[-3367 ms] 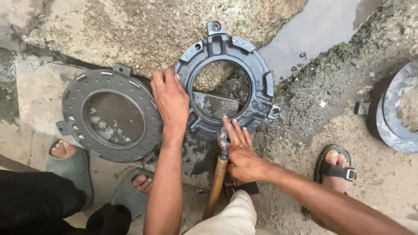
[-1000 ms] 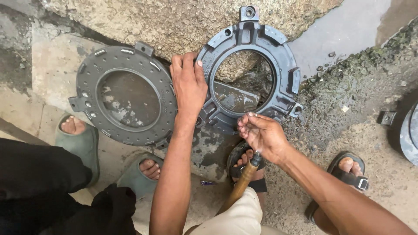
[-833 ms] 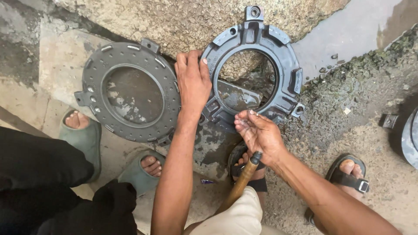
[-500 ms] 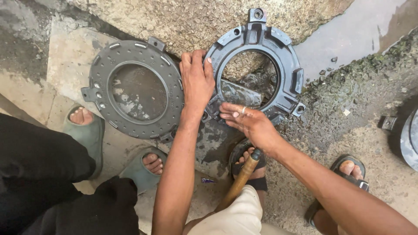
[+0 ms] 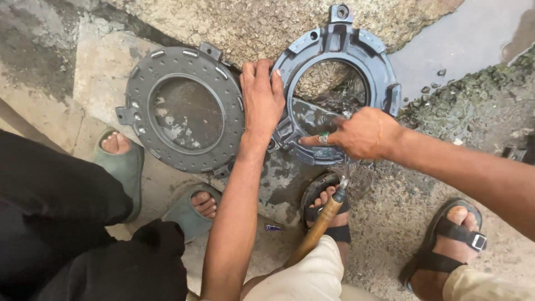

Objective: Cleaning and washing large circular mechanical housing parts and rings with water and hands.

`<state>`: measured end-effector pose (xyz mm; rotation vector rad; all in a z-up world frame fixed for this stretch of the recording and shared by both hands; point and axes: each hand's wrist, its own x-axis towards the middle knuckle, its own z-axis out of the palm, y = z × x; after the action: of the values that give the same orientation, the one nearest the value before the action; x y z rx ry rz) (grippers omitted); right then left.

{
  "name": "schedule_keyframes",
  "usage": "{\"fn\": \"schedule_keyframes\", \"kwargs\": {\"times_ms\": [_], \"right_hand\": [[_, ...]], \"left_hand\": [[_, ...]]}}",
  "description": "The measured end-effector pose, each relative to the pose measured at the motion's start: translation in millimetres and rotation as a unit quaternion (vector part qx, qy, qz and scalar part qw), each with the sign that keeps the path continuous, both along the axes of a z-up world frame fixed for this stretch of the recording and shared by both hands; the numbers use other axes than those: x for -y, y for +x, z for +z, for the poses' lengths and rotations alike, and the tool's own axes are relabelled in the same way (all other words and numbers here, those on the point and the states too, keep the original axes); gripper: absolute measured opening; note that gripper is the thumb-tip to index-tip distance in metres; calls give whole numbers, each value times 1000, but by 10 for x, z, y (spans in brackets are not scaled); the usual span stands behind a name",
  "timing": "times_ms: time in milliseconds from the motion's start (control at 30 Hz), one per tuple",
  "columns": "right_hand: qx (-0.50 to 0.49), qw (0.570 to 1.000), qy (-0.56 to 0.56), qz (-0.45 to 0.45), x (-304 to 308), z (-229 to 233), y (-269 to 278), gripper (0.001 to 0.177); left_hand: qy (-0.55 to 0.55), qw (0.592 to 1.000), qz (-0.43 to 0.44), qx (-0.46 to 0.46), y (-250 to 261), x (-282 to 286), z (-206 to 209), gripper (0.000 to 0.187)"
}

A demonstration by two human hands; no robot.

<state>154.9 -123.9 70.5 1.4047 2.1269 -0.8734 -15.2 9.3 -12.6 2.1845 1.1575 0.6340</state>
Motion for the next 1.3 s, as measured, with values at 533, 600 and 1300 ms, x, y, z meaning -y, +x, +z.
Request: {"fn": "schedule_keyframes", "kwargs": {"times_ms": [533, 600, 1300], "right_hand": [[-392, 890, -157, -172, 17, -387, 30, 84], [-351, 797, -398, -287, -45, -84, 43, 92], [-224, 877, -294, -307, 11, 239, -134, 87]], "left_hand": [[30, 999, -5, -15, 35, 25, 3, 24], [22, 1000, 0, -6, 51, 35, 17, 22], [24, 999, 5, -20, 49, 89, 74, 21]]}}
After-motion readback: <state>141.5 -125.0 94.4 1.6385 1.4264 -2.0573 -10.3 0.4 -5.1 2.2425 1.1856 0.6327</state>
